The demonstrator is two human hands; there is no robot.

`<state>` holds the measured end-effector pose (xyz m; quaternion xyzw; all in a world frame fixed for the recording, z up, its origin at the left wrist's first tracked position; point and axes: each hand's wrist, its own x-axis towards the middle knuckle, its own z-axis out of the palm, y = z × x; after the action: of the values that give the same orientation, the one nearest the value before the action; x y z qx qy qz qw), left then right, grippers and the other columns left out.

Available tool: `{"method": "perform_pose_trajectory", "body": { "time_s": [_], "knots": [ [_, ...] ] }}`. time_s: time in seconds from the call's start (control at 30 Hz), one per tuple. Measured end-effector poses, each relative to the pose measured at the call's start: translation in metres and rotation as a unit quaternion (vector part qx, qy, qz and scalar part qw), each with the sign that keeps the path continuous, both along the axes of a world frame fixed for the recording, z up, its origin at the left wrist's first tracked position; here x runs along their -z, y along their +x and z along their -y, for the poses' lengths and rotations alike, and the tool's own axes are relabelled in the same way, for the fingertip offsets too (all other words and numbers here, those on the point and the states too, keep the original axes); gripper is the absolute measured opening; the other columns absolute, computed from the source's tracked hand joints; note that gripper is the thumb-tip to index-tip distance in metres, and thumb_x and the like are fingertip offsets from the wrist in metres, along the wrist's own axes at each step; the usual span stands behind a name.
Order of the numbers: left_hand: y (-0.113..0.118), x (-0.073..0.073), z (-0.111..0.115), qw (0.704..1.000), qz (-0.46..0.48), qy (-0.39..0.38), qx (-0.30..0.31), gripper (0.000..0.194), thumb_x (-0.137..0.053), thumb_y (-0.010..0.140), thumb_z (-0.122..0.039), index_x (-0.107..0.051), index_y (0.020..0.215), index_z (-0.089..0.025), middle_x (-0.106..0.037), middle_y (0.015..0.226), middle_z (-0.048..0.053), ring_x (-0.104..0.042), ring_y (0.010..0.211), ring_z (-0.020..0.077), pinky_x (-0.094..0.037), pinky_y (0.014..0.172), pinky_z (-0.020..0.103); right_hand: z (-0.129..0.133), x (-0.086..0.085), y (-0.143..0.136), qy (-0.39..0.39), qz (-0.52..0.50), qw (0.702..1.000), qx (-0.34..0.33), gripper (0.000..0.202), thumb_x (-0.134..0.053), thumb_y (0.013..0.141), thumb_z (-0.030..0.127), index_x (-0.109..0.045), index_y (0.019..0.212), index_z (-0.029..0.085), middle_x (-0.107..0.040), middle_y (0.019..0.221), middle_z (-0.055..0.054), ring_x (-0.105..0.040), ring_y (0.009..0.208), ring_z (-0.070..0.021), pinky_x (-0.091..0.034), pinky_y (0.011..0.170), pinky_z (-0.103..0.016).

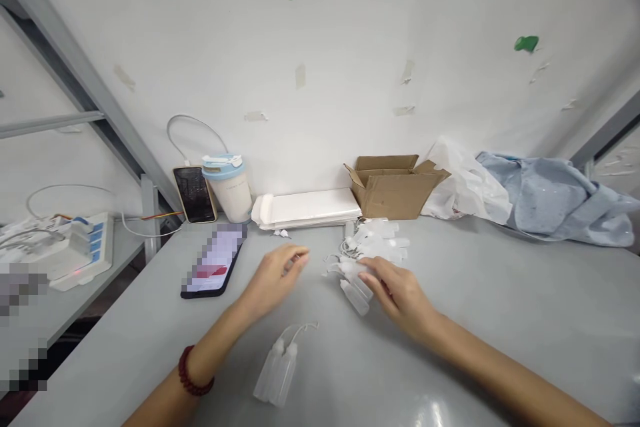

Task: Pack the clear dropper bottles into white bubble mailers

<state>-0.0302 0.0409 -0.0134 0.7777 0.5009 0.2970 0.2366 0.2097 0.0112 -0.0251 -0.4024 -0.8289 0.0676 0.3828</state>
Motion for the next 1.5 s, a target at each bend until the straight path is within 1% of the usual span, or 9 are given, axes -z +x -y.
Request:
{"method": "perform_pose_trajectory", "body": {
  "time_s": [0.17,0.43,0.53,0.63,0.73,0.83,0.93,1.17,1.5],
  "knots": [
    [-0.037,0.022,-0.037,0.976,-0.146,0.144,-0.072,0.032,-0.035,0.088,-0.020,-0.058,0.108,-0.011,-0.061,0.100,0.014,-0.058,0.093,0.0255,-0.047,0.083,0.043,-0.018,0.015,0.008,0.161,0.109,0.975,0.107,0.022,-0.038,0.094,0.027,-0.052,0.105,0.014,-0.061,0.079,-0.007,-0.058,0.065,-0.0168,-0.042,0.048,-0.025],
    [-0.039,0.038,-0.047,0.972,-0.160,0.172,-0.018,0.035,-0.032,0.086,-0.011,-0.057,0.110,-0.014,-0.054,0.122,0.013,-0.051,0.113,0.0232,-0.041,0.098,0.043,-0.015,0.011,0.004,0.148,0.183,0.963,0.135,0.018,-0.039,0.091,0.019,-0.053,0.101,0.013,-0.058,0.095,-0.013,-0.053,0.084,-0.0241,-0.048,0.059,-0.033],
    [-0.036,0.041,-0.048,0.972,-0.159,0.174,-0.022,0.034,-0.032,0.086,-0.010,-0.058,0.108,-0.013,-0.053,0.120,0.014,-0.052,0.111,0.0237,-0.042,0.097,0.044,-0.005,0.005,-0.002,0.139,0.139,0.978,0.072,0.019,-0.041,0.089,0.016,-0.051,0.105,0.013,-0.056,0.098,-0.014,-0.052,0.088,-0.0241,-0.048,0.067,-0.036],
    [-0.035,0.043,-0.049,0.972,-0.156,0.174,-0.032,0.035,-0.031,0.086,-0.009,-0.057,0.108,-0.012,-0.053,0.121,0.015,-0.052,0.112,0.0238,-0.042,0.096,0.043,0.014,-0.001,-0.011,0.060,0.115,0.990,-0.051,0.024,-0.042,0.089,0.015,-0.049,0.112,0.011,-0.054,0.103,-0.015,-0.051,0.094,-0.0230,-0.048,0.075,-0.036],
    [-0.033,0.043,-0.050,0.973,-0.153,0.170,-0.033,0.035,-0.030,0.086,-0.008,-0.058,0.107,-0.011,-0.052,0.120,0.015,-0.050,0.113,0.0241,-0.041,0.098,0.043,0.035,-0.009,-0.021,-0.022,0.152,0.971,-0.184,0.030,-0.044,0.090,0.020,-0.047,0.119,0.012,-0.053,0.116,-0.015,-0.047,0.105,-0.0225,-0.044,0.088,-0.038],
    [-0.030,0.041,-0.047,0.975,-0.151,0.163,-0.022,0.033,-0.031,0.086,-0.009,-0.057,0.106,-0.010,-0.053,0.115,0.015,-0.051,0.109,0.0232,-0.042,0.096,0.040,0.049,-0.015,-0.029,-0.050,0.193,0.945,-0.261,0.037,-0.043,0.092,0.026,-0.043,0.127,0.013,-0.048,0.129,-0.011,-0.041,0.116,-0.0212,-0.039,0.097,-0.035],
    [-0.026,0.038,-0.043,0.976,-0.152,0.153,-0.008,0.030,-0.035,0.086,-0.010,-0.056,0.107,-0.010,-0.054,0.108,0.014,-0.053,0.102,0.0216,-0.044,0.092,0.037,0.054,-0.018,-0.033,-0.031,0.239,0.928,-0.285,0.039,-0.042,0.093,0.031,-0.044,0.129,0.015,-0.046,0.135,-0.008,-0.041,0.117,-0.0212,-0.041,0.094,-0.033],
    [-0.016,0.032,-0.032,0.978,-0.170,0.122,0.018,0.026,-0.036,0.087,-0.011,-0.059,0.099,-0.014,-0.056,0.092,0.010,-0.053,0.089,0.0208,-0.046,0.082,0.035,0.058,-0.006,-0.037,0.105,0.299,0.895,-0.314,0.038,-0.034,0.096,0.032,-0.044,0.131,0.021,-0.034,0.144,0.002,-0.046,0.113,-0.0219,-0.047,0.081,-0.028],
    [-0.006,0.021,-0.017,0.972,-0.221,0.081,0.001,0.024,-0.035,0.088,-0.016,-0.059,0.090,-0.014,-0.054,0.088,0.010,-0.053,0.087,0.0244,-0.044,0.077,0.037,0.059,-0.002,-0.046,0.104,0.326,0.892,-0.294,0.037,-0.030,0.097,0.028,-0.045,0.130,0.019,-0.037,0.142,0.004,-0.046,0.111,-0.0227,-0.045,0.082,-0.030]
  ]
}}
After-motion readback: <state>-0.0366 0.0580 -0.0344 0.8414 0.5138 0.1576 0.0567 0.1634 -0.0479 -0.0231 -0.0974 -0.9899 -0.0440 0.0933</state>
